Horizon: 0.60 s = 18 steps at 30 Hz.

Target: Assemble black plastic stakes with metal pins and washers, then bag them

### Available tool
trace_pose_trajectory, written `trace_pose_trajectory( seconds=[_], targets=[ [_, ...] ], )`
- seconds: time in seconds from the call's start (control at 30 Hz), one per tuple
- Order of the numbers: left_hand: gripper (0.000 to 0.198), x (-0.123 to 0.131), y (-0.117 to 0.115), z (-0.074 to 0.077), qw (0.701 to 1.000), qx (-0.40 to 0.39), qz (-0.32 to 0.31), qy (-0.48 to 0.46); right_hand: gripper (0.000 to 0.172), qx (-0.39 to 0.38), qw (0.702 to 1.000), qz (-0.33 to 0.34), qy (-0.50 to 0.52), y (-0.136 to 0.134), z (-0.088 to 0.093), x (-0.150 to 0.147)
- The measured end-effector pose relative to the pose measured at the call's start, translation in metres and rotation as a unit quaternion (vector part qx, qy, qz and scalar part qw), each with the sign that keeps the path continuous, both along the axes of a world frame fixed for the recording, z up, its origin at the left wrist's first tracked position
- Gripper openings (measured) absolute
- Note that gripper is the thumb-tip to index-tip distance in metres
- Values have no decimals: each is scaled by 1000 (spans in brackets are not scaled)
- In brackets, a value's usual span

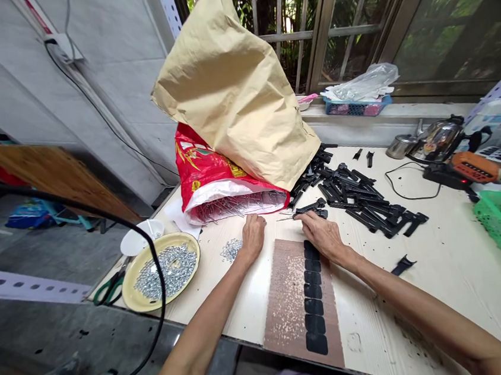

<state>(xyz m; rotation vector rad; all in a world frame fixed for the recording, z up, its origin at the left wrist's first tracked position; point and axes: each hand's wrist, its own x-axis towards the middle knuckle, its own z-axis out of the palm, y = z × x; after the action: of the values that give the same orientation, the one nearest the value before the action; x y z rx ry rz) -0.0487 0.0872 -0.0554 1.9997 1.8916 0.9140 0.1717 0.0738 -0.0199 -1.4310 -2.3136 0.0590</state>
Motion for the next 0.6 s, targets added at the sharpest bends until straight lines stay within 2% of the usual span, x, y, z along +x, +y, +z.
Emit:
trace_pose_trajectory(
  seconds=[0.1,0.17,0.23,0.37,0.43,0.5,0.6],
  targets=[
    [14,2,-4,6,991,-19,17,-129,29,-28,994,-2,108,7,-8,3],
    [20,4,-8,10,975,-48,25,-217,27,-59,984,-4,167,16,-15,7],
    [29,7,-13,13,964,-74,21,-253,27,-95,978,-5,185,27,-20,13],
    [35,17,-26,16,918,-124,22,-375,39,-157,976,6,152,38,-20,20],
    [36,20,-32,19,893,-139,26,-427,49,-171,976,29,132,37,-13,23],
    [37,22,-36,22,882,-146,28,-447,55,-169,979,59,93,33,-4,28],
    [38,23,-40,29,876,-150,33,-457,43,-151,988,42,16,24,11,40]
  ],
)
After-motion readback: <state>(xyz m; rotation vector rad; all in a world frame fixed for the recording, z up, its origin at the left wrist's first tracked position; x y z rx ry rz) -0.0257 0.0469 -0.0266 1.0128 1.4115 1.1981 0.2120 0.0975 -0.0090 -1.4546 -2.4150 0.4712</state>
